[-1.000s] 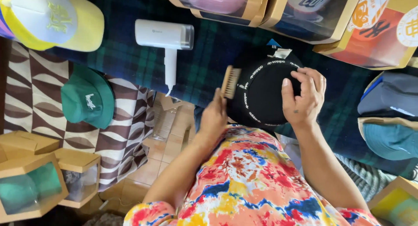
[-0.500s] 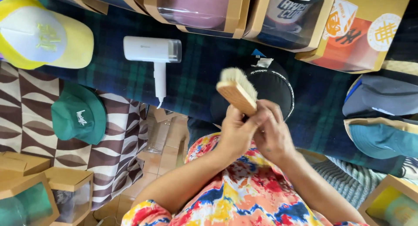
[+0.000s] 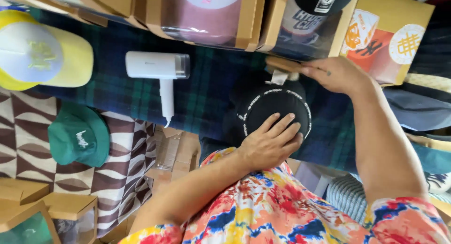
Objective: Cleaning a black bucket hat using a brush and a lint roller on a table.
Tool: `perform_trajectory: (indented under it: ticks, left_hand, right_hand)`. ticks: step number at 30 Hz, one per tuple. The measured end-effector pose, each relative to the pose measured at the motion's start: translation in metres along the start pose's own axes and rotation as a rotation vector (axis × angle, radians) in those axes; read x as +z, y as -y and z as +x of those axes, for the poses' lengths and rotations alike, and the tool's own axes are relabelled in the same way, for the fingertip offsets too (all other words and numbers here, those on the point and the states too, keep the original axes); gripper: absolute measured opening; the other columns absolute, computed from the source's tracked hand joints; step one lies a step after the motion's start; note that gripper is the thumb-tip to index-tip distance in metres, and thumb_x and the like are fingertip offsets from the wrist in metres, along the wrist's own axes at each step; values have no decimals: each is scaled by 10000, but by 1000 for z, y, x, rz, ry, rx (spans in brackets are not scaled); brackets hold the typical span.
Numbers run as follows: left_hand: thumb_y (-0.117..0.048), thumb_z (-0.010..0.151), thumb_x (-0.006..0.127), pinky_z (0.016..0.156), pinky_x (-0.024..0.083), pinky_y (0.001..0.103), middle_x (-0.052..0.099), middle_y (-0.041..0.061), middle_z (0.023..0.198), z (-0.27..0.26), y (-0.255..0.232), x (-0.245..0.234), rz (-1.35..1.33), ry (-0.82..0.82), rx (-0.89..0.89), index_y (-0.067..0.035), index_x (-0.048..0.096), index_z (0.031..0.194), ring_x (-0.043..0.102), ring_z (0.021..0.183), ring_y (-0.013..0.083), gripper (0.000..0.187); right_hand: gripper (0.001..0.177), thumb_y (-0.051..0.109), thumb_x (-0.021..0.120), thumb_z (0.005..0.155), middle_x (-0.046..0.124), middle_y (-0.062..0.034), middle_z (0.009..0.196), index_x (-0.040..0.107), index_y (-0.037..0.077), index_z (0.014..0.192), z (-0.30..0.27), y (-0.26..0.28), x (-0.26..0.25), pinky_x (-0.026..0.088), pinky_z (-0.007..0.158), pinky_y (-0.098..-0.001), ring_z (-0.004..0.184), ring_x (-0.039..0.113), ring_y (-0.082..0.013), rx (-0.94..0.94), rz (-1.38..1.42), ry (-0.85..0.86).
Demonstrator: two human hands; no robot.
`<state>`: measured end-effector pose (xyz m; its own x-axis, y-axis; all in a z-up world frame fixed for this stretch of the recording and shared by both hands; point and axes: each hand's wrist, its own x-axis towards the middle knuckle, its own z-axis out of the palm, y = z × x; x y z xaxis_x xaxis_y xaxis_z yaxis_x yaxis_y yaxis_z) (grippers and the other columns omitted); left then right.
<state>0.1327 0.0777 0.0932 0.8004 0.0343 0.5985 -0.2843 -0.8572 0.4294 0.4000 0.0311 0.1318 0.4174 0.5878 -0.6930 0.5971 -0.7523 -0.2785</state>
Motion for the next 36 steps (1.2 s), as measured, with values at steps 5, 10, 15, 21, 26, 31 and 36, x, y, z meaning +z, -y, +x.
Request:
perform_trajectory:
  ticks: [5, 10, 15, 21, 26, 31, 36]
  left_hand:
    - [-184, 935, 551, 1136, 409, 564, 594, 168, 1324, 6, 3, -4, 20, 98, -20, -91, 624, 1147, 556, 1345, 393, 242]
    - [-154, 968, 519, 1010, 482, 511, 613, 162, 1206, 16, 17, 5, -25, 54, 59, -93, 657, 1083, 611, 1223, 381, 189]
    - [-155, 970, 490, 983, 500, 470, 654, 126, 1176, 20, 20, -4, -24, 37, 21, -104, 689, 1064, 646, 1190, 340, 226]
    - [-216, 1019, 447, 1006, 482, 450, 675, 108, 1197, 20, 20, 2, 0, 12, 33, -120, 692, 1051, 638, 1210, 321, 265]
    - [-208, 996, 491, 982, 503, 470, 688, 97, 1183, 22, 21, -1, -16, 49, 32, -129, 687, 999, 651, 1180, 320, 212]
    - [-197, 998, 503, 972, 510, 454, 693, 93, 1187, 26, 19, -2, 14, 13, 39, -124, 694, 1004, 660, 1166, 314, 204]
    - [-179, 1004, 513, 954, 528, 434, 713, 103, 1134, 26, 20, -2, -10, -22, 49, -119, 707, 973, 681, 1130, 312, 206]
  right_hand:
    - [370, 479, 560, 980, 781, -127, 737, 767, 260, 1195, 2, 37, -12, 533, 940, -515, 922, 723, -371, -213, 197, 155]
    - [312, 406, 534, 945, 775, -24, 865, 744, 282, 1140, 52, -8, 15, 570, 915, -422, 956, 731, -284, -218, -237, 95]
    - [340, 564, 540, 957, 767, 4, 707, 793, 358, 1049, 45, -66, 82, 570, 892, -404, 897, 751, -223, -18, 263, 56]
    - [369, 418, 557, 1053, 776, -144, 1034, 726, 201, 1299, -21, -76, 69, 556, 902, -493, 1009, 708, -390, -8, 350, -202]
    - [382, 364, 567, 1009, 625, -71, 613, 720, 257, 1342, -53, -49, 59, 529, 552, -398, 580, 591, -212, -67, 624, -122]
    - [402, 439, 530, 1065, 736, -98, 986, 721, 224, 1346, -35, -50, 46, 548, 807, -399, 923, 681, -269, 134, 410, -136]
    - [326, 296, 560, 1061, 477, -22, 602, 728, 141, 1294, -35, -37, 55, 448, 527, -252, 600, 485, -108, -147, 871, -147]
